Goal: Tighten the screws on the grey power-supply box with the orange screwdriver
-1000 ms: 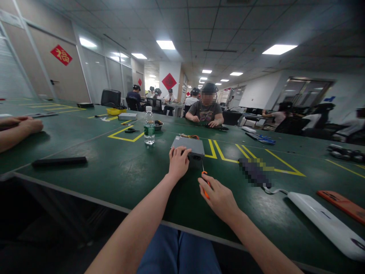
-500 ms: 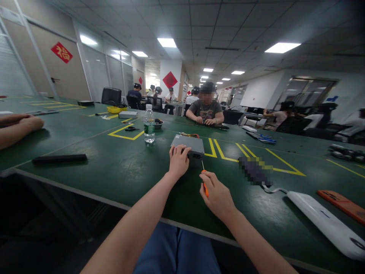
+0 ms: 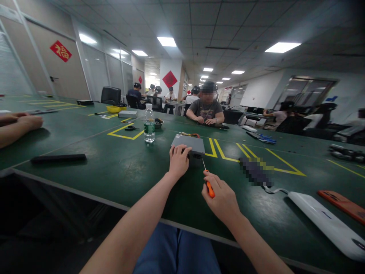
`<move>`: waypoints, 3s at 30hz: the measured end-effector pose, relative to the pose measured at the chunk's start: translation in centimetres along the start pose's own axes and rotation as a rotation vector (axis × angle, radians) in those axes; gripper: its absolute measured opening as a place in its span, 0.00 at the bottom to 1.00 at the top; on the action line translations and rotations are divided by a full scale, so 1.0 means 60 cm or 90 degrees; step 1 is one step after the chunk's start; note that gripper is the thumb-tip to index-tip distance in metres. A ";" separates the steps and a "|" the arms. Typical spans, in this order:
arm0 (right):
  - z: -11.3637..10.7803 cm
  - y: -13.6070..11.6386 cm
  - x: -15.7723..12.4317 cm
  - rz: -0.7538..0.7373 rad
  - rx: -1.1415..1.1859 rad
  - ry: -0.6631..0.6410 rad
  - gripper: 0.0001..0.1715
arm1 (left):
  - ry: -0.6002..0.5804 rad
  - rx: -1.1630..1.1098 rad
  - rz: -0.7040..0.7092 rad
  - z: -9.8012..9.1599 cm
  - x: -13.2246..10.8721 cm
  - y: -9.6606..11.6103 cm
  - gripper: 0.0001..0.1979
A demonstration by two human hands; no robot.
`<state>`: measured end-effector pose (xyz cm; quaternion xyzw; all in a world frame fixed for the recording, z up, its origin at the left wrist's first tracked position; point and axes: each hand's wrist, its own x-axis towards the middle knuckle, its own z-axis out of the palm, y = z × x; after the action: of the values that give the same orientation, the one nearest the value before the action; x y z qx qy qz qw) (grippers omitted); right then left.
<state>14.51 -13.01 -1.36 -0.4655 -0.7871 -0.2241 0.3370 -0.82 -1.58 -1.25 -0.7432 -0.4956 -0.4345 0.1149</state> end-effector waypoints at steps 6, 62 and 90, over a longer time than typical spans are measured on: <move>0.001 -0.005 0.003 -0.061 -0.035 0.031 0.16 | -0.006 0.005 0.001 0.000 0.000 -0.001 0.22; -0.013 -0.004 0.018 -0.077 -0.200 0.093 0.08 | -0.012 0.016 -0.006 0.002 -0.001 0.001 0.22; -0.008 0.007 0.076 -0.212 -0.130 0.118 0.02 | -0.005 0.005 0.007 0.002 0.001 -0.003 0.21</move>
<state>13.52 -10.48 2.36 -0.3384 -0.7921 -0.3967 0.3173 -0.92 -1.39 -1.34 -0.7469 -0.4938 -0.4294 0.1181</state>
